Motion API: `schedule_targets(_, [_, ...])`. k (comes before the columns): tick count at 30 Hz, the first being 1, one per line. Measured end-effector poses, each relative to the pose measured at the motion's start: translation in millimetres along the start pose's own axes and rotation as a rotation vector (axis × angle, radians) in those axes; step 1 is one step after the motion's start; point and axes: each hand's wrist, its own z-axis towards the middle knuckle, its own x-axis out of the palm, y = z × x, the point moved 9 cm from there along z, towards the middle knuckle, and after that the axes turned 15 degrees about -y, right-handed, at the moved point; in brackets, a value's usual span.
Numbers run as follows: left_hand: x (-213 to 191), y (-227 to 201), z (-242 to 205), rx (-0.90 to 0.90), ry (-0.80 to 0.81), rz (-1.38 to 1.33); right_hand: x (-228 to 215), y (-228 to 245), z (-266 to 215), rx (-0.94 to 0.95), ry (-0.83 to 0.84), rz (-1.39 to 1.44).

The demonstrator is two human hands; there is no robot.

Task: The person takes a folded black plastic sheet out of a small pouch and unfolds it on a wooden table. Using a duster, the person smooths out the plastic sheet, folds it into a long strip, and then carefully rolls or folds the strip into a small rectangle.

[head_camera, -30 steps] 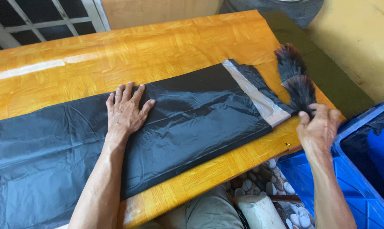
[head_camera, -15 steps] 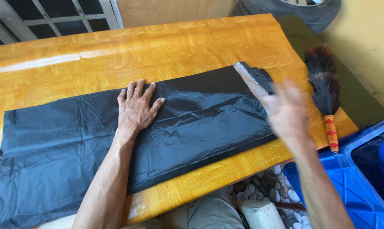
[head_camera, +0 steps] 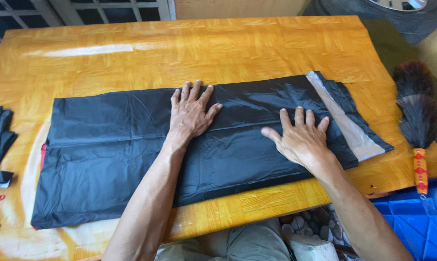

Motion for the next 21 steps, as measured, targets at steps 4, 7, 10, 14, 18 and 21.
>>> schedule_targets(4, [-4,-2,0,0.018,-0.01,0.01,-55,86,36,-0.309,-0.271,0.149])
schedule_targets(7, [-5,-4,1,0.012,-0.014,-0.007,-19,133,88,-0.556,-0.545,0.381])
schedule_targets(10, [9,3,2,0.028,-0.002,0.063,15,151,133,-0.495,-0.623,0.635])
schedule_targets(14, [5,8,4,0.03,-0.083,0.049,27,145,138,-0.495,-0.736,0.674])
schedule_targets(18, [10,30,10,-0.117,-0.223,-0.327,22,148,126,-0.436,-0.716,0.517])
schedule_targets(21, [1,62,22,-0.285,-0.366,-0.692,15,149,127,-0.395,-0.674,0.469])
